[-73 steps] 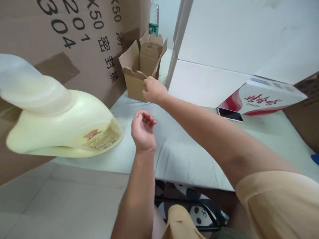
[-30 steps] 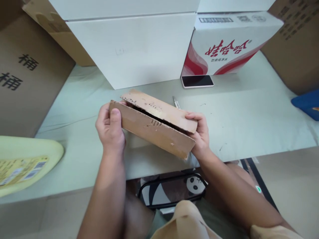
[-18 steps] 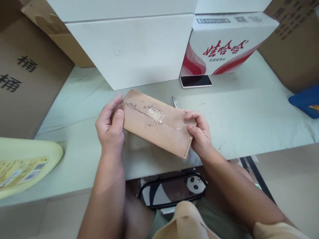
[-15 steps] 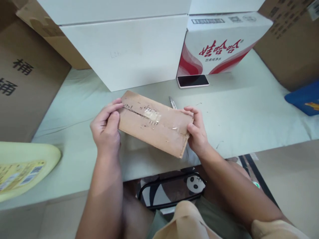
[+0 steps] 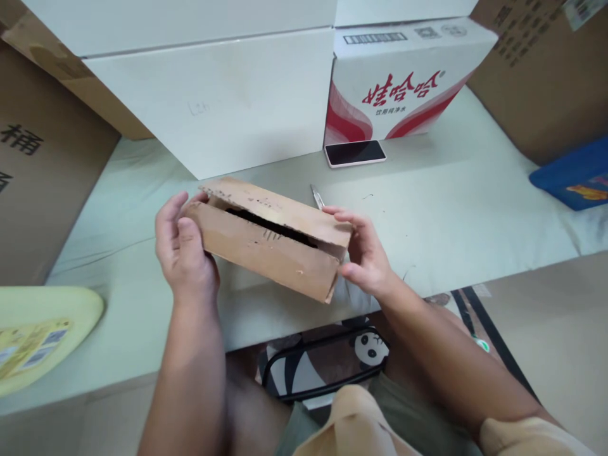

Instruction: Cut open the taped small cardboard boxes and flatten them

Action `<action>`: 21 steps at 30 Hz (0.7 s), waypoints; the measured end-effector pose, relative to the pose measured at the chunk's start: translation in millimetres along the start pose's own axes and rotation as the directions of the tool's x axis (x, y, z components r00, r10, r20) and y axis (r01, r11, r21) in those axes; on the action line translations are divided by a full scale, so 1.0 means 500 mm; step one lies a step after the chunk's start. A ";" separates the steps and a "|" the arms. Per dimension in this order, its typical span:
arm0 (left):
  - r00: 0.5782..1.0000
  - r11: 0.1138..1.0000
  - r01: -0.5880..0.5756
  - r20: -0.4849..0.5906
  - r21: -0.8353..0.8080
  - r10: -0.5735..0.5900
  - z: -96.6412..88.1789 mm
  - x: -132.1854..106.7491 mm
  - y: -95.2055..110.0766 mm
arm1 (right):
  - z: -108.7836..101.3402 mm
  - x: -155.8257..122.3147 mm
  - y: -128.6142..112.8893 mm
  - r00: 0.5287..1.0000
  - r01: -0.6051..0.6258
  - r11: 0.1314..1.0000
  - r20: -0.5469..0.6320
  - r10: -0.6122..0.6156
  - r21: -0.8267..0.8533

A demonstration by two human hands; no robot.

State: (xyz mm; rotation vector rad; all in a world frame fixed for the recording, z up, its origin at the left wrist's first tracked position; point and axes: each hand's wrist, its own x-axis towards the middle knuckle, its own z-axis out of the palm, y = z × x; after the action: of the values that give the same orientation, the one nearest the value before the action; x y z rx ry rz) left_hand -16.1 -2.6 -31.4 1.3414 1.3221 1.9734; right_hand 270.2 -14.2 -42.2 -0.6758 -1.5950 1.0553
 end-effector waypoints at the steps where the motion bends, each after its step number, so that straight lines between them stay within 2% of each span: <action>1: 1.000 1.000 0.009 0.005 -0.002 -0.009 0.000 -0.001 -0.001 | 0.001 0.000 -0.003 1.000 0.012 1.000 0.012 -0.012 -0.023; 7: 1.000 0.999 -0.015 0.024 0.044 0.014 -0.005 0.002 -0.002 | 0.011 0.007 -0.016 0.999 0.042 0.999 -0.003 -0.042 -0.024; 12: 1.000 0.995 0.026 0.010 0.095 -0.027 0.004 0.002 0.019 | 0.015 0.007 -0.022 0.998 -0.006 1.000 -0.064 0.005 -0.013; 21: 0.996 0.996 0.087 -0.028 0.009 -0.087 0.014 -0.003 0.029 | 0.022 0.011 -0.027 0.995 -0.046 0.998 -0.094 0.042 -0.043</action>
State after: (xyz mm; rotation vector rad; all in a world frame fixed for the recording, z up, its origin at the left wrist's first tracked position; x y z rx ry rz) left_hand -6.8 -7.0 -19.0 1.2436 1.3815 1.9354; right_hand 259.3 -18.7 -28.0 -0.7829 -1.5332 1.0075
